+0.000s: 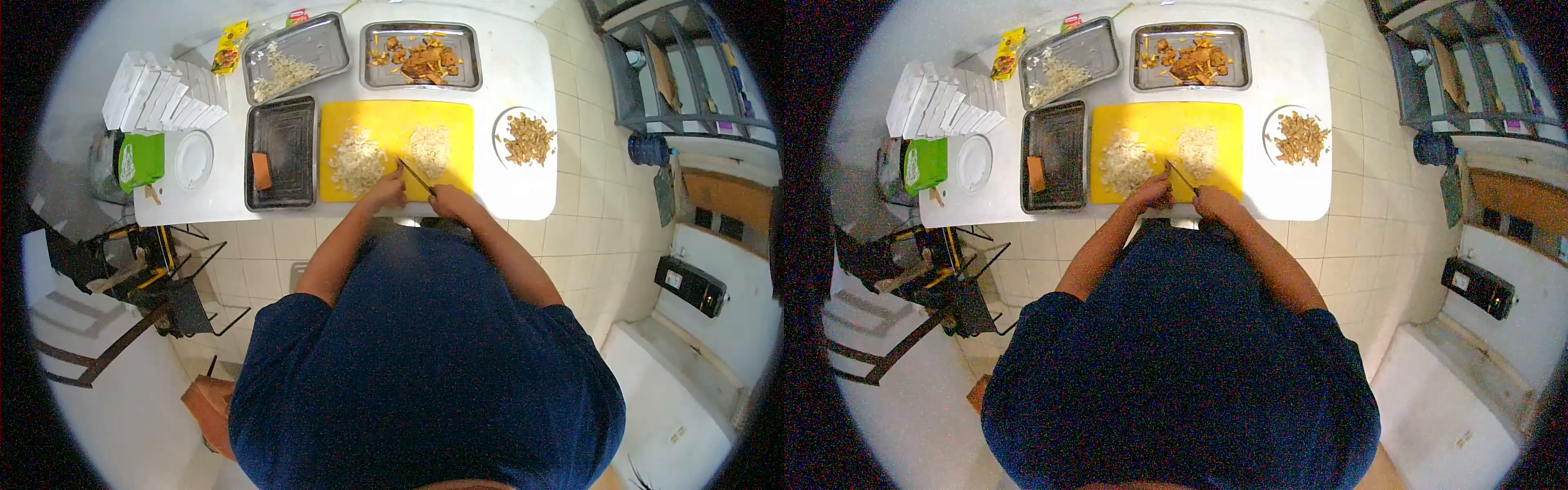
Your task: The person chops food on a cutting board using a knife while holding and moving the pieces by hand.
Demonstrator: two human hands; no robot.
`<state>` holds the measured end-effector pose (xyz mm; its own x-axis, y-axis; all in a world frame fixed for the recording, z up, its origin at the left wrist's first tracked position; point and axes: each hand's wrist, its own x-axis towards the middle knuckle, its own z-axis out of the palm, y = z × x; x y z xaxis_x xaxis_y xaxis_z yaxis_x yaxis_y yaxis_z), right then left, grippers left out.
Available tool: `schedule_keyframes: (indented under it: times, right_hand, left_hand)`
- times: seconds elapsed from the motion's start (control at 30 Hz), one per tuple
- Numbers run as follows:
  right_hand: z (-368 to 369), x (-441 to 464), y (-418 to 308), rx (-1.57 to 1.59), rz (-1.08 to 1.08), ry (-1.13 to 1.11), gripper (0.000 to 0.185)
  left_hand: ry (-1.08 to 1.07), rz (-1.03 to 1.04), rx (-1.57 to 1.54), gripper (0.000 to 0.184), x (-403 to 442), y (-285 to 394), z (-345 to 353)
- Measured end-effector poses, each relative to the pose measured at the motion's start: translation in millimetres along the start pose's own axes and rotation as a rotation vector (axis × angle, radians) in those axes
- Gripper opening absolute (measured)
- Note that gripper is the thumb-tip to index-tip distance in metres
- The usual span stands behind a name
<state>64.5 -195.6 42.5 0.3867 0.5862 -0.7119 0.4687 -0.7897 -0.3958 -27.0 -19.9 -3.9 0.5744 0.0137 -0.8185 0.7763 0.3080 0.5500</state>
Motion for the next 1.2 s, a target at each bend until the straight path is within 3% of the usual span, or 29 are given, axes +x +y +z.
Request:
schedule_keyframes:
  times: [0.13, 0.2, 0.27, 0.33, 0.4, 0.47, 0.6, 0.8, 0.93, 1.1, 1.2]
  right_hand:
    - [-2.4, -1.9, -0.3, -0.018, -0.011, -0.021, 0.037]
    - [-1.6, -3.5, -1.1, -0.036, 0.001, -0.027, 0.037]
    - [5.4, -2.1, -0.5, -0.03, 0.023, 0.007, 0.036]
    - [14.1, -1.5, 1.5, -0.006, 0.031, 0.055, 0.035]
    - [21.6, -0.3, 2.8, 0.033, 0.017, 0.118, 0.034]
    - [23.0, 4.8, 5.5, 0.049, -0.015, 0.094, 0.035]
    - [12.8, 8.5, 3.7, 0.058, -0.066, 0.079, 0.037]
    - [-12.6, 3.8, -7.3, -0.001, 0.032, -0.078, 0.035]
    - [3.5, 12.6, 1.4, 0.004, 0.017, -0.037, 0.034]
    - [16.8, -1.7, 2.5, 0.007, 0.055, 0.078, 0.04]
    - [23.4, 3.0, 8.8, 0.05, 0.081, 0.106, 0.041]
  left_hand:
    - [-0.015, -0.024, 0.028, 0.035, -0.9, 1.9, -1.5]
    - [0.013, 0.115, 0.194, 0.039, 24.1, -21.6, -7.9]
    - [-0.005, 0.103, 0.174, 0.046, 28.0, -24.3, -9.0]
    - [-0.069, -0.057, -0.031, 0.055, 13.2, -5.9, -5.9]
    - [-0.029, 0.133, 0.178, 0.056, 15.8, -13.0, -4.2]
    - [-0.005, 0.173, 0.22, 0.054, 17.9, -16.8, -5.3]
    - [-0.003, 0.056, 0.058, 0.045, 4.4, -8.5, 0.3]
    - [0.009, 0.029, 0.093, 0.043, 14.2, -10.3, -2.8]
    - [0.041, 0.091, 0.143, 0.041, 17.0, -18.7, -1.4]
    - [-0.032, 0.017, -0.023, 0.053, 18.5, -11.4, -1.6]
    - [0.008, 0.118, -0.011, 0.066, 17.1, -18.8, -2.0]
